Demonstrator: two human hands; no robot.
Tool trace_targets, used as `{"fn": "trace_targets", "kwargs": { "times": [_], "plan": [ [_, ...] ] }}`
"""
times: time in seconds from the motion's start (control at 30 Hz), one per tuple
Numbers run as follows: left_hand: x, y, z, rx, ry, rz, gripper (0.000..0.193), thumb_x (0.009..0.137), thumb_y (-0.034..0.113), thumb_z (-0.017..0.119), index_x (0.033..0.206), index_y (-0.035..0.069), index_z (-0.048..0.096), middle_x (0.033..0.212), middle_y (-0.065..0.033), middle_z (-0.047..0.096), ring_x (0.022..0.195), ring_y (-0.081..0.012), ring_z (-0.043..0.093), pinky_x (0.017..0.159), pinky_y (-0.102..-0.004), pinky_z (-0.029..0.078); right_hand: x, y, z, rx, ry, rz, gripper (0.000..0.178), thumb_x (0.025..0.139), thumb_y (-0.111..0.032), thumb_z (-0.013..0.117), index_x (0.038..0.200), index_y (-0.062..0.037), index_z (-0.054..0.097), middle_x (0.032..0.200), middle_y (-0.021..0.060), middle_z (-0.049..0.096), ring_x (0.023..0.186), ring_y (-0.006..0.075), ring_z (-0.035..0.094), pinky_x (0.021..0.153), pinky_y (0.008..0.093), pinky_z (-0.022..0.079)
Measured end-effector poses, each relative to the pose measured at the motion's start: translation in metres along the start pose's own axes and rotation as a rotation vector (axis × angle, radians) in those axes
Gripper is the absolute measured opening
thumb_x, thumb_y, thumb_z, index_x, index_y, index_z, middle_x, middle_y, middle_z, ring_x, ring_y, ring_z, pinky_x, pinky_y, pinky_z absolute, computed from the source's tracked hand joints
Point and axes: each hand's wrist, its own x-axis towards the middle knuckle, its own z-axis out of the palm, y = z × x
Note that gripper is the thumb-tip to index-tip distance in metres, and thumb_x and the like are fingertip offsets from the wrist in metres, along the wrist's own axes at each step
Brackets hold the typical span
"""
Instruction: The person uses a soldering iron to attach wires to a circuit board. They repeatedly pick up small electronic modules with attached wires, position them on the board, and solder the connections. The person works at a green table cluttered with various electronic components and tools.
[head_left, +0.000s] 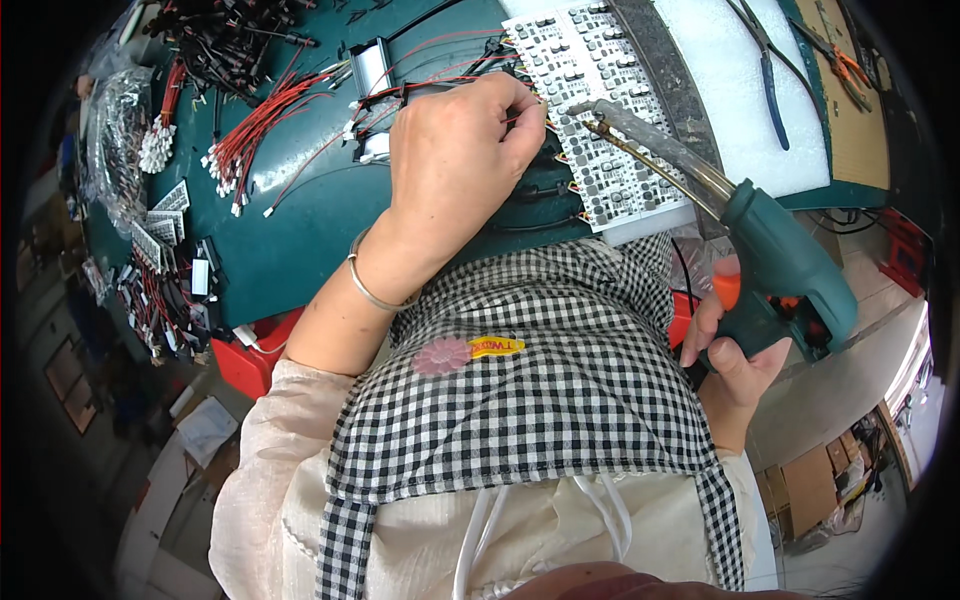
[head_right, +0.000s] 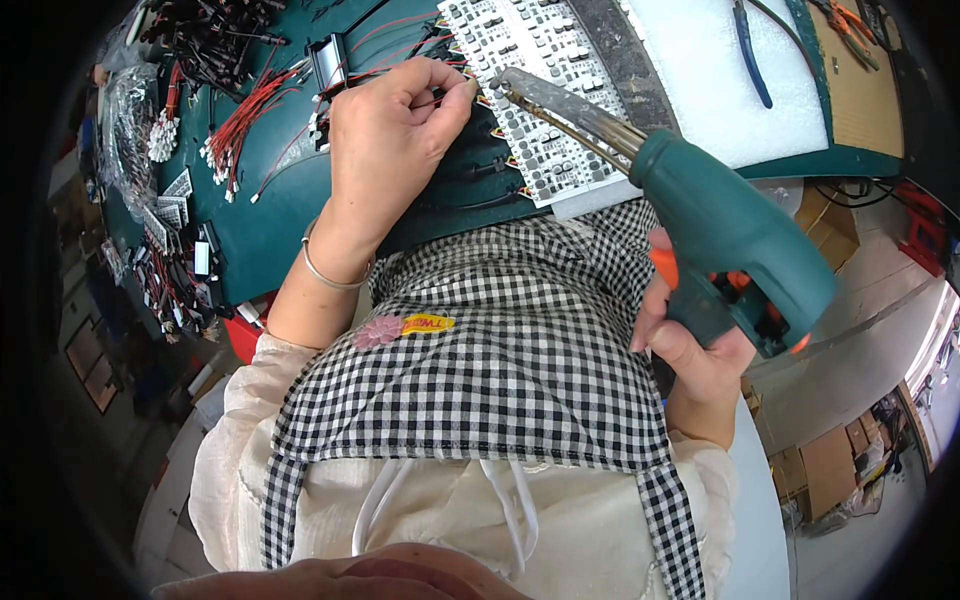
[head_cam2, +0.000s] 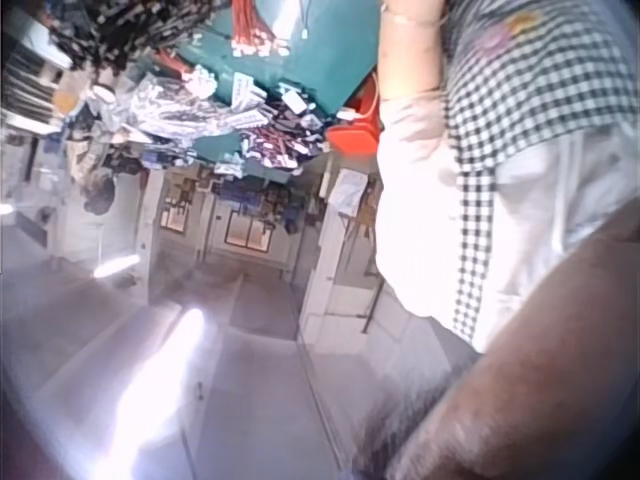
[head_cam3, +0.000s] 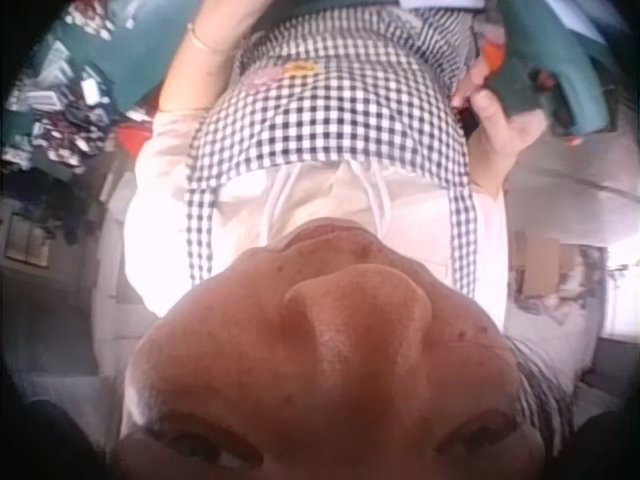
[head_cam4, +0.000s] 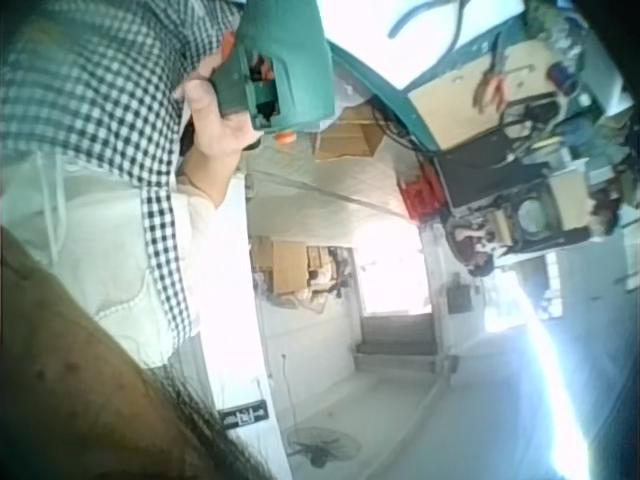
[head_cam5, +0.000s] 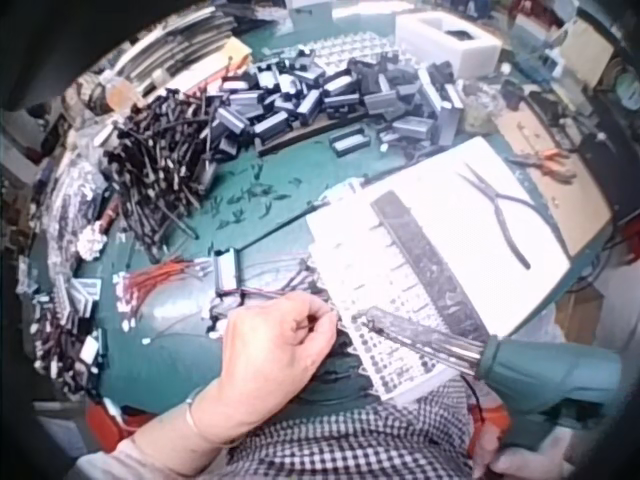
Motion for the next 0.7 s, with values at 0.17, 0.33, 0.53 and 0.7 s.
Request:
{"fn": "trace_targets", "kwargs": {
  "times": [0.17, 0.33, 0.53, 0.7],
  "plan": [
    [0.0005, -0.0009, 0.0014, 0.029, 0.012, 0.018, 0.009, 0.075, 0.011, 0.071, 0.072, 0.004, 0.067, 0.048, -0.0031, 0.049, 0.041, -0.0095, 0.047, 0.043, -0.0242, 0.038, 0.0033, 0.0049, 0.0037, -0.021, 0.030, 0.016, 0.070, 0.075, -0.026, 0.078, 0.117, 0.0122, 0.039, 0.065, 0.0086, 0.049, 0.047, 0.0136, 0.049, 0.039, 0.0239, 0.044],
    [-0.0008, -0.0002, 0.0033, 0.036, 0.016, 0.004, 0.009, 0.074, 0.011, 0.072, 0.072, 0.004, 0.066, 0.047, -0.0027, 0.047, 0.040, -0.0092, 0.045, 0.042, -0.0241, 0.037, 0.0029, 0.0068, 0.0047, -0.022, -0.006, 0.060, 0.065, 0.075, -0.025, 0.078, 0.116, 0.0100, 0.040, 0.067, 0.0084, 0.049, 0.050, 0.0144, 0.051, 0.041, 0.0249, 0.045],
    [0.0002, 0.0018, 0.0023, 0.012, 0.019, -0.002, 0.009, 0.073, 0.010, 0.072, 0.071, 0.004, 0.066, 0.046, -0.0022, 0.046, 0.040, -0.0089, 0.042, 0.042, -0.0241, 0.036, 0.0042, 0.0082, 0.0050, -0.052, -0.012, 0.082, 0.060, 0.077, -0.021, 0.077, 0.114, 0.0086, 0.041, 0.070, 0.0082, 0.050, 0.053, 0.0149, 0.052, 0.043, 0.0251, 0.046],
    [0.0007, 0.0019, 0.0031, 0.027, 0.028, 0.006, 0.008, 0.073, 0.010, 0.071, 0.071, 0.004, 0.066, 0.045, -0.0016, 0.044, 0.039, -0.0089, 0.041, 0.041, -0.0245, 0.035, 0.0043, 0.0073, 0.0053, -0.073, -0.013, 0.077, 0.059, 0.077, -0.021, 0.076, 0.113, 0.0093, 0.041, 0.076, 0.0117, 0.051, 0.054, 0.0151, 0.053, 0.044, 0.0259, 0.048]
  ]
}}
